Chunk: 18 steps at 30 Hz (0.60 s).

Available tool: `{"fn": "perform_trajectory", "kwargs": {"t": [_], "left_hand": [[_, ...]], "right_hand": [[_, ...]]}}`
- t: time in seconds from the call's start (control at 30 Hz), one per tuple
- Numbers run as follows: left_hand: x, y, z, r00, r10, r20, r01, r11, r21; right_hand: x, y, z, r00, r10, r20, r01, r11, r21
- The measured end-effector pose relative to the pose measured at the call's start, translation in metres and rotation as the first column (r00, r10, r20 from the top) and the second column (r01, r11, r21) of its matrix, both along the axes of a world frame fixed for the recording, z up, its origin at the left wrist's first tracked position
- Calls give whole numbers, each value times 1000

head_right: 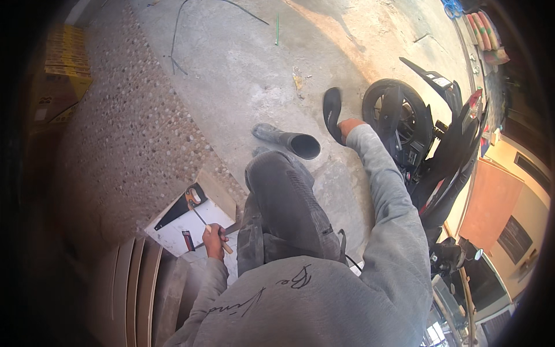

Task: The person retrieves a hand saw and a small stick from a cluttered room, then moves outside. After removing boots and socks, the person sits on the ground and uses the stick to scrape the saw blade, cleaning it.

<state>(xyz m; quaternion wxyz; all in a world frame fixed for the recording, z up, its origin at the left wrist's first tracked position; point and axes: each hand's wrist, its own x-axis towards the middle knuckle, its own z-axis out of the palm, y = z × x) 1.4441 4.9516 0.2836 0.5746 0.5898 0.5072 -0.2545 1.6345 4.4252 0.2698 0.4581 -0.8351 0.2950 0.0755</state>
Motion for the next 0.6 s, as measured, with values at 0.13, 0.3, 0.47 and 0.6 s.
{"fn": "perform_trajectory", "kwargs": {"t": [0.13,0.3,0.47,0.6], "left_hand": [[16,-7,15,995,-99,17,99,995,23],[-14,21,4,957,-242,-158,263,956,130],[-14,24,4,917,-327,-227,365,919,149],[3,4,-3,912,-350,-214,383,914,136]], "right_hand": [[-79,17,-43,902,-141,-407,202,973,109],[-132,52,-90,834,-388,-392,497,837,230],[-158,72,-127,845,-336,-416,427,892,147],[-158,89,-130,786,-480,-389,579,793,192]]}}
